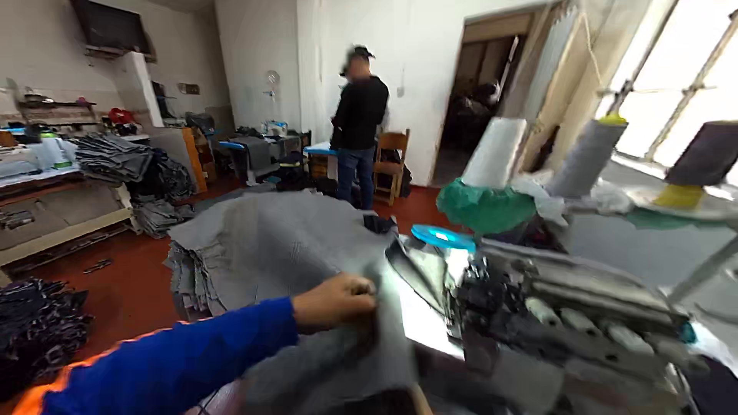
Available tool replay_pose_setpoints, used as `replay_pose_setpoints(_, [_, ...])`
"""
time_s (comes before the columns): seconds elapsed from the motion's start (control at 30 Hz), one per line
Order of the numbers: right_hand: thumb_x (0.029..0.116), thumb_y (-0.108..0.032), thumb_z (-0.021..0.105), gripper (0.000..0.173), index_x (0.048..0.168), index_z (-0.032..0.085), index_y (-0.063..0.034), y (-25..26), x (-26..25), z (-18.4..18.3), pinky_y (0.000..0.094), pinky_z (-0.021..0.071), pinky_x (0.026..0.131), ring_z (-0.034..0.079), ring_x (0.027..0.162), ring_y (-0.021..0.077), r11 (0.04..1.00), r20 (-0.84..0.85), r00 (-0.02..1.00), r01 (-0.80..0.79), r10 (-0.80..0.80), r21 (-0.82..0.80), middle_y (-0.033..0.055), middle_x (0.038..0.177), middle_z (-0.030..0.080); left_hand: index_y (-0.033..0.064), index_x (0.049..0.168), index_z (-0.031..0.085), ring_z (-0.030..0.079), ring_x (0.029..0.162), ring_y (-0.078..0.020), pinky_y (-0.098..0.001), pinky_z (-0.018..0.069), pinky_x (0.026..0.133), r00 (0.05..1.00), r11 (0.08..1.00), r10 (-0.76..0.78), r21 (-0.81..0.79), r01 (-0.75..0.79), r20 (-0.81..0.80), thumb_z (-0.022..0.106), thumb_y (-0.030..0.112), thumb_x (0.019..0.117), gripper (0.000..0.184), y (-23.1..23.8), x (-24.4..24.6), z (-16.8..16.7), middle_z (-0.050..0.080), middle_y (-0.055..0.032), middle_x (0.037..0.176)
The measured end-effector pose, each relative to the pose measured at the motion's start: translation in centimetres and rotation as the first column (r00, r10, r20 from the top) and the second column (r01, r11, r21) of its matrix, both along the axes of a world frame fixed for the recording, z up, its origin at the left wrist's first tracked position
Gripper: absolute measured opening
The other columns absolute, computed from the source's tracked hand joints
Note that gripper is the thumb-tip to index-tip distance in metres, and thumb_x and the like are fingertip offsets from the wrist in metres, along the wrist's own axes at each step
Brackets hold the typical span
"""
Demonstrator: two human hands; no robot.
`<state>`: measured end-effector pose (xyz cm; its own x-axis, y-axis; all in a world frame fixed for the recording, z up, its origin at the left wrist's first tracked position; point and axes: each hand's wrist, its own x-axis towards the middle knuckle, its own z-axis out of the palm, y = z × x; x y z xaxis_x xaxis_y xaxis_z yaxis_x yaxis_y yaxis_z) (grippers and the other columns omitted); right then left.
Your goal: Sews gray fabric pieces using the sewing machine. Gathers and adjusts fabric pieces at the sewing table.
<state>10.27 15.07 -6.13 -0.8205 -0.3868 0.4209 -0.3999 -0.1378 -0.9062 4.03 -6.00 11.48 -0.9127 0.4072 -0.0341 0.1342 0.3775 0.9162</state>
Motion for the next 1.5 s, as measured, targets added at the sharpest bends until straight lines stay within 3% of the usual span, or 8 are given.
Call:
replay_pose_setpoints(0.17, [0.0937, 0.001, 0.064, 0.028, 0.119, 0.059, 0.0121, -8.3, 0.7, 2.7, 0.0278, 0.0517, 0.092, 0.063, 0.1, 0.011, 0.905, 0.6, 0.724, 0.426, -0.34, 0.0, 0.0153, 0.105, 0.067, -0.0015, 0.112, 0.069, 0.069, 0.101, -0.0131, -0.032, 0.0563, 0.093, 0.832, 0.995, 0.091, 0.018, -0.097, -0.547, 0.06, 0.006, 0.0977, 0.018, 8.1, -3.2, -10.3, 0.072, -0.0086, 0.107])
replay_pose_setpoints(0.4, [0.0993, -0.004, 0.055, 0.023, 0.109, 0.07, 0.0097, 2.9, 3.9, -2.4, 0.0398, 0.0625, 0.082, 0.076, 0.081, 0.0198, 0.951, 0.296, 0.923, 0.169, -0.245, 0.259, 0.0126, 0.09, 0.077, 0.014, 0.137, 0.067, 0.062, 0.13, -0.025, -0.0475, 0.0503, 0.109, 0.56, 0.857, -0.149, -0.389, -0.337, -0.815, 0.048, 0.042, 0.1049, 0.047, 1.4, -0.6, -13.6, 0.066, -0.0073, 0.14])
replay_pose_setpoints(0.53, [0.0975, -0.014, 0.055, 0.033, 0.122, 0.069, 0.003, 19.2, 2.6, 1.3, 0.0564, 0.058, 0.075, 0.072, 0.084, 0.0359, 0.31, -0.493, 0.637, 0.745, -0.592, 0.59, 0.0195, 0.096, 0.073, 0.0105, 0.111, 0.077, 0.069, 0.109, -0.0325, -0.0545, 0.0547, 0.093, 0.499, 0.811, -0.154, -0.398, -0.43, -0.853, 0.049, 0.063, 0.0978, 0.061, 2.5, -1.7, -11.9, 0.075, -0.0104, 0.114])
replay_pose_setpoints(0.67, [0.0874, 0.004, 0.072, 0.033, 0.12, 0.068, 0.0077, 30.4, 2.9, 5.0, 0.0776, 0.0456, 0.086, 0.056, 0.106, 0.0652, -0.125, -0.545, 0.51, 0.644, -0.666, 0.755, 0.0403, 0.114, 0.061, 0.0034, 0.076, 0.064, 0.064, 0.075, -0.0368, -0.0546, 0.0506, 0.065, 0.509, 0.857, -0.149, -0.367, -0.361, -0.848, 0.058, 0.055, 0.0917, 0.054, 6.3, -5.5, -10.9, 0.06, -0.0136, 0.075])
replay_pose_setpoints(0.83, [0.0894, 0.006, 0.069, 0.034, 0.123, 0.062, 0.0094, 30.7, 1.2, 5.4, 0.0673, 0.0521, 0.088, 0.065, 0.104, 0.0518, -0.138, -0.359, 0.591, 0.385, -0.722, 0.913, 0.0325, 0.121, 0.063, 0.0064, 0.11, 0.073, 0.067, 0.093, -0.0384, -0.0574, 0.0517, 0.078, 0.502, 0.889, -0.165, -0.349, -0.297, -0.849, 0.044, 0.064, 0.0958, 0.065, 7.4, -7.0, -12.0, 0.071, -0.0152, 0.106])
replay_pose_setpoints(1.03, [0.0733, 0.001, 0.083, 0.017, 0.086, 0.072, 0.001, 32.9, 2.4, 7.2, 0.0594, 0.0554, 0.068, 0.067, 0.075, 0.0374, 0.064, -0.374, 0.77, 0.471, -0.517, 0.88, 0.0194, 0.087, 0.067, 0.0091, 0.106, 0.074, 0.067, 0.098, -0.0352, -0.054, 0.0521, 0.079, 0.476, 0.888, -0.159, -0.336, -0.314, -0.865, 0.043, 0.063, 0.0969, 0.063, 6.9, -7.0, -12.4, 0.071, -0.0119, 0.106])
replay_pose_setpoints(1.17, [0.0855, -0.021, 0.083, 0.03, 0.105, 0.076, 0.001, 31.8, 1.2, 10.5, 0.0604, 0.0542, 0.089, 0.069, 0.095, 0.0391, 0.243, -0.066, 0.86, 0.216, -0.505, 0.946, 0.0226, 0.102, 0.071, 0.007, 0.102, 0.073, 0.067, 0.094, -0.033, -0.0513, 0.0521, 0.075, 0.451, 0.882, -0.176, -0.344, -0.323, -0.875, 0.041, 0.062, 0.0981, 0.064, 7.0, -6.9, -12.2, 0.071, -0.0112, 0.102])
replay_pose_setpoints(1.5, [0.0954, -0.015, 0.072, 0.027, 0.113, 0.07, 0.0055, 33.4, -14.2, 7.5, 0.0707, 0.0432, 0.097, 0.06, 0.115, 0.0535, -0.044, -0.225, 0.67, 0.276, -0.707, 0.96, 0.034, 0.117, 0.065, 0.0075, 0.09, 0.073, 0.07, 0.094, -0.028, -0.0483, 0.0563, 0.08, 0.423, 0.901, -0.15, -0.299, -0.314, -0.894, 0.047, 0.056, 0.099, 0.055, 6.4, -6.1, -12.5, 0.072, -0.0088, 0.097])
